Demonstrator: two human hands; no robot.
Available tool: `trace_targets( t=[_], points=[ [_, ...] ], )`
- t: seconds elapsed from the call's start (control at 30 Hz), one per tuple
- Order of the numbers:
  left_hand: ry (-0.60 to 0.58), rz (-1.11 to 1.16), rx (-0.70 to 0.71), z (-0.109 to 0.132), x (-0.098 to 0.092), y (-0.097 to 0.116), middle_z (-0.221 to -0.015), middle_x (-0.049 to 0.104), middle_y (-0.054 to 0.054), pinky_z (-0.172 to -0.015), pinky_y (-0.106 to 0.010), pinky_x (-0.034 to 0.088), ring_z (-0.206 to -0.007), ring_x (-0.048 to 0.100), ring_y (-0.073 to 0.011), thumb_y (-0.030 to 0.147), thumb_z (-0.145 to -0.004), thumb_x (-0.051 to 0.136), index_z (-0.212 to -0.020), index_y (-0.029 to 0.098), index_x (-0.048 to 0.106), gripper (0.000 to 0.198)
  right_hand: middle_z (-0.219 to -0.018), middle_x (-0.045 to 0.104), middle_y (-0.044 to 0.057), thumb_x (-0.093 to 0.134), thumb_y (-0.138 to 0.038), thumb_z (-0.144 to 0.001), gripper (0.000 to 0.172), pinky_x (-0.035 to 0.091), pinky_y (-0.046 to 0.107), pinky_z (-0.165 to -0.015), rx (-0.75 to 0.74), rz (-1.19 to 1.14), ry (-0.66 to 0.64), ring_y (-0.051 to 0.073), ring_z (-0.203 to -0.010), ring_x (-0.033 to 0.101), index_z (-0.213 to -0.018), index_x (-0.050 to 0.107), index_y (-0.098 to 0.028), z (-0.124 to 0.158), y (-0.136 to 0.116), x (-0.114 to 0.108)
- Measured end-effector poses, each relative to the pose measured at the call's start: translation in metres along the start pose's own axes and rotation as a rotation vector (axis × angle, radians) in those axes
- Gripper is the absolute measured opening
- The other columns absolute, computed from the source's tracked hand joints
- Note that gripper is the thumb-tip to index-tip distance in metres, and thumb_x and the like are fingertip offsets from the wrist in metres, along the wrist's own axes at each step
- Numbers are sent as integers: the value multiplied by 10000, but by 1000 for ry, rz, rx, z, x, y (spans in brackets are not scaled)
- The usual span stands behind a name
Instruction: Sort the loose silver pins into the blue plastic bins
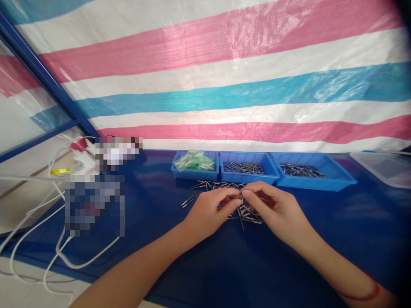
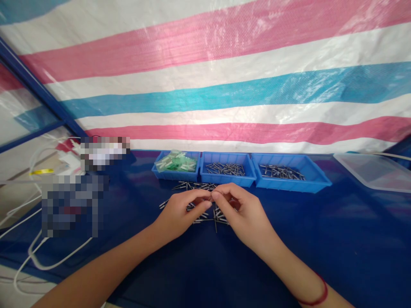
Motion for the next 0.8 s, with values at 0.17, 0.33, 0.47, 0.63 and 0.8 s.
trace_targets(
  t=[0.17,0.33,0.47,0.63,0.8],
  points=[
    [-22,-37,9,0,0,-1,-950,716,-33,-758,-225,451,-844,639,-160,339,-921,487,-980,183,690,263,-907,657,58,577,-402,-846,215,486,276,-652,-19,9,-3,181,-816,596,-901,654,-210,3,3,4],
    [9,-18,-18,1,0,-3,-864,702,-21,-704,-213,441,-769,617,-145,386,-907,506,-945,173,683,280,-837,660,51,608,-426,-821,234,478,281,-612,18,12,6,175,-746,594,-863,663,-203,4,6,7],
    [-8,5,-18,1,2,-2,-855,701,-23,-703,-216,448,-751,613,-140,379,-896,524,-940,168,684,268,-796,653,45,596,-409,-832,221,464,283,-609,-25,66,3,169,-722,583,-841,682,-206,4,1,6],
    [34,42,-29,0,-1,-3,-852,699,-23,-701,-214,465,-733,615,-132,379,-857,584,-924,168,680,241,-787,641,43,592,-400,-831,208,457,285,-591,-44,39,-3,167,-701,575,-841,684,-213,4,-2,4],
    [111,81,-46,0,-7,-6,-873,688,-30,-722,-220,481,-767,620,-136,347,-817,638,-908,163,665,207,-823,641,39,605,-397,-820,207,451,278,-583,15,-40,-23,158,-700,567,-855,682,-208,0,4,1]
  ],
)
Point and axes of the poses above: each hand's wrist, its own z-axis away from the middle knuckle, its own x-axis out of the palm, y = z × x, the point moved 5 cm from there along -z, towards the middle knuckle
